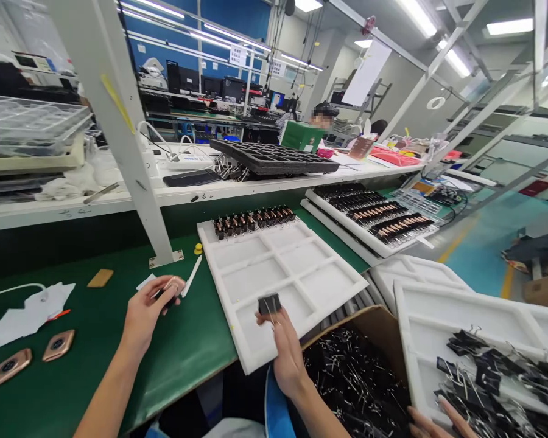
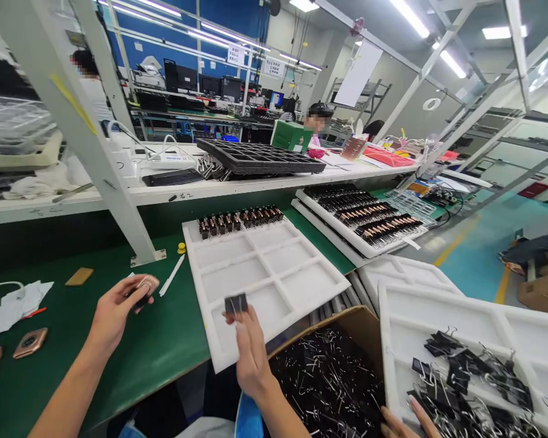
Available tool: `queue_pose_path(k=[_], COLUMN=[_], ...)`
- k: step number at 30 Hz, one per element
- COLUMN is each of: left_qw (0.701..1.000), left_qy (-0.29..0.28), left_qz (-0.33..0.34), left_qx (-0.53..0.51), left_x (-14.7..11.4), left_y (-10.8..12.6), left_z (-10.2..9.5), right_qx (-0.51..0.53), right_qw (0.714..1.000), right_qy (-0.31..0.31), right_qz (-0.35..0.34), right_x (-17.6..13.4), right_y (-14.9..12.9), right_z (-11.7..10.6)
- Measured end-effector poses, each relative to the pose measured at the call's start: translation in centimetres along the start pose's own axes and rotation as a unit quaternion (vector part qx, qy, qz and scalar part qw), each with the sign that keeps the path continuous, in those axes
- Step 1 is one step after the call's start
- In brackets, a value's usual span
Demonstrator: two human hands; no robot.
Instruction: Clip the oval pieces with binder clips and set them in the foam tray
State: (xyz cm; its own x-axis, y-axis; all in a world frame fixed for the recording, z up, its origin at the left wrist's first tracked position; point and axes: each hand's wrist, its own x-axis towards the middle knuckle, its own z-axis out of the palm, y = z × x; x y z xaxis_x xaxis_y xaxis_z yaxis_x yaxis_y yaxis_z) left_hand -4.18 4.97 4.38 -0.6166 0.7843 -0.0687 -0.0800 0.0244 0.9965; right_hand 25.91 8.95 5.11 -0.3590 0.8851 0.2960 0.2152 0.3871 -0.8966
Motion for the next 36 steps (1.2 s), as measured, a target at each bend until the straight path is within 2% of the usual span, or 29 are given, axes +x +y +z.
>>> queue_pose_path(k=[2, 3, 7, 9, 12, 16, 20, 23, 31, 36], left_qw=[1.0, 1.0, 0.999, 0.998, 0.997, 0.997, 0.996, 0.995, 0.997, 0.996], left_qy=[-0.012, -0.017, -0.015, -0.024, -0.031, -0.031, -0.042, -0.047, -0.058, -0.068], left_qz=[0.013, 0.011, 0.004, 0.009, 0.014, 0.004, -0.001, -0.015, -0.002, 0.004], left_qx=[0.001, -0.009, -0.046, -0.054, -0.069, -0.07, -0.082, -0.085, -0.059, -0.051], left_x=[2.1, 3.1, 5.1, 5.3, 5.3, 5.2, 4.7, 4.5, 4.3, 4.5], left_y=[-0.2, -0.6, -3.0, -3.9, -4.1, -3.5, -2.9, -2.6, -2.6, -3.1], left_z=[0.1, 0.0, -1.1, -1.5, -1.7, -1.5, -1.3, -1.2, -1.1, -1.4], right_qx=[0.086, 0.138, 0.332, 0.352, 0.327, 0.3, 0.285, 0.268, 0.23, 0.203], right_qw=[0.994, 0.987, 0.92, 0.896, 0.896, 0.911, 0.91, 0.909, 0.907, 0.913], right_qy=[-0.058, -0.084, -0.158, -0.197, -0.235, -0.24, -0.262, -0.296, -0.348, -0.35], right_qz=[-0.019, -0.006, 0.136, 0.186, 0.184, 0.153, 0.148, 0.119, 0.065, 0.051], right_x=[4.6, 6.9, 14.2, 16.4, 18.1, 18.3, 17.7, 17.6, 17.6, 17.4], right_y=[-1.3, -1.5, -0.3, 0.8, 2.0, 3.2, 4.5, 5.2, 4.8, 5.3], right_z=[2.5, 3.9, 9.5, 11.6, 13.4, 14.0, 13.7, 13.5, 12.9, 12.9])
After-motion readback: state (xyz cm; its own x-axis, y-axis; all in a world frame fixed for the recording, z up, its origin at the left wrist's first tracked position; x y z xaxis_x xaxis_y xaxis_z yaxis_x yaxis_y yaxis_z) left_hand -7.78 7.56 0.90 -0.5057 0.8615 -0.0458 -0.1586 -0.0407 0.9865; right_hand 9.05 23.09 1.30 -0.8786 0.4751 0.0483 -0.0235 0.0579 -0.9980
